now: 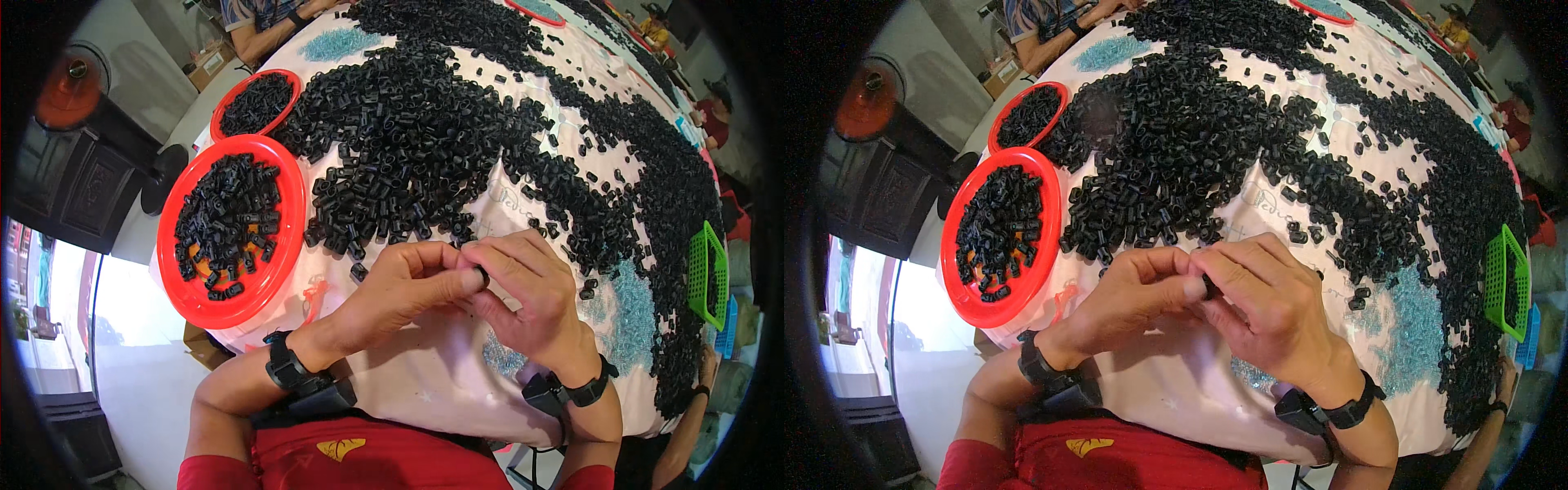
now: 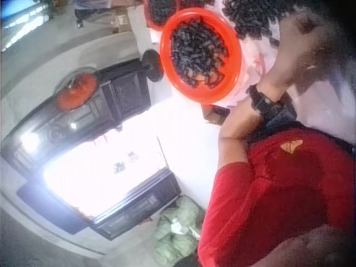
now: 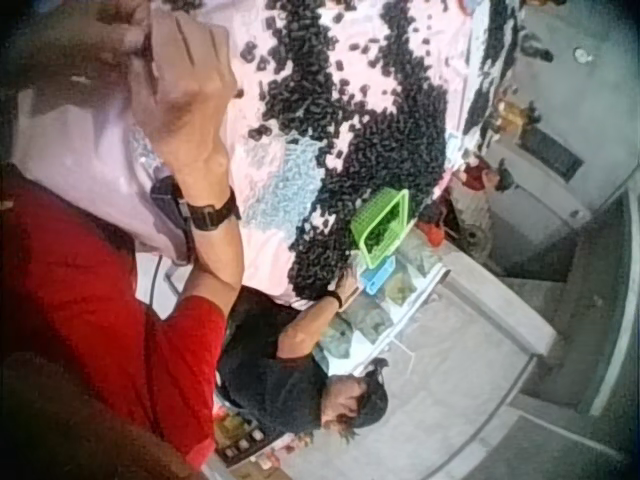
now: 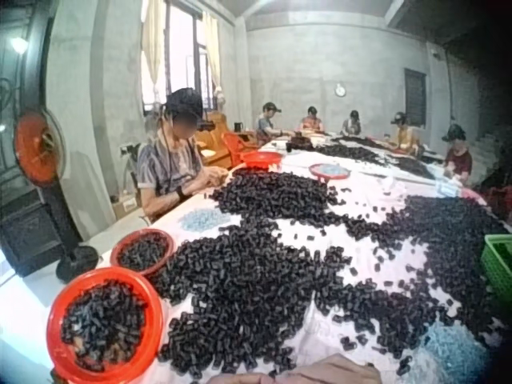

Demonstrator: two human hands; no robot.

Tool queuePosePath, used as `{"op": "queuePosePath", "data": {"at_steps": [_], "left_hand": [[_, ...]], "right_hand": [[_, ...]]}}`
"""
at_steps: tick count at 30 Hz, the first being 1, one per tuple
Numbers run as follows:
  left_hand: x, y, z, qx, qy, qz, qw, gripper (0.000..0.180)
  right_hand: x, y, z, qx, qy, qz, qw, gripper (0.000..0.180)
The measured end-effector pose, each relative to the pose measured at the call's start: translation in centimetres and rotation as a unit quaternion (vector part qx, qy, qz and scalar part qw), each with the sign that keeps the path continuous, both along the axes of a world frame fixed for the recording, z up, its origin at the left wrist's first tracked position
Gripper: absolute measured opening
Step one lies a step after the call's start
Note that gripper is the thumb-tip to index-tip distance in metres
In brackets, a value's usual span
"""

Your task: The recorder sorts and inspects small black plastic components at a work table in a factory setting.

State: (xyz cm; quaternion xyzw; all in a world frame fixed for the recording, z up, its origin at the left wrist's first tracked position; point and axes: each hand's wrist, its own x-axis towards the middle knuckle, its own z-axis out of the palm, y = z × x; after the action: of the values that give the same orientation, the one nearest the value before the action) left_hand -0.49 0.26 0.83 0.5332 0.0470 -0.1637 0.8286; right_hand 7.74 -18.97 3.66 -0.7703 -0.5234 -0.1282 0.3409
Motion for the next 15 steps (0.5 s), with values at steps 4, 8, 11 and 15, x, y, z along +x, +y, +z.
{"op": "queuePosePath", "data": {"at_steps": [4,8,11,15], "left_hand": [[-1.2,0.0,0.0,-0.091,-0.004,0.029,0.995,0.035],[-2.6,-1.0,0.6,-0.061,-0.004,0.041,0.997,0.037],[-2.7,-1.1,0.7,-0.042,0.006,0.037,0.998,0.032],[-3.7,-0.7,0.9,-0.043,-0.021,0.033,0.998,0.031]], "right_hand": [[0.2,0.1,-0.1,0.026,0.040,0.036,0.998,0.047],[-0.1,0.5,0.0,0.045,0.046,0.060,0.996,0.048],[-0.2,0.2,0.6,0.014,0.056,0.060,0.997,0.052],[-0.4,-0.4,2.0,-0.022,0.112,0.073,0.991,0.054]]}}
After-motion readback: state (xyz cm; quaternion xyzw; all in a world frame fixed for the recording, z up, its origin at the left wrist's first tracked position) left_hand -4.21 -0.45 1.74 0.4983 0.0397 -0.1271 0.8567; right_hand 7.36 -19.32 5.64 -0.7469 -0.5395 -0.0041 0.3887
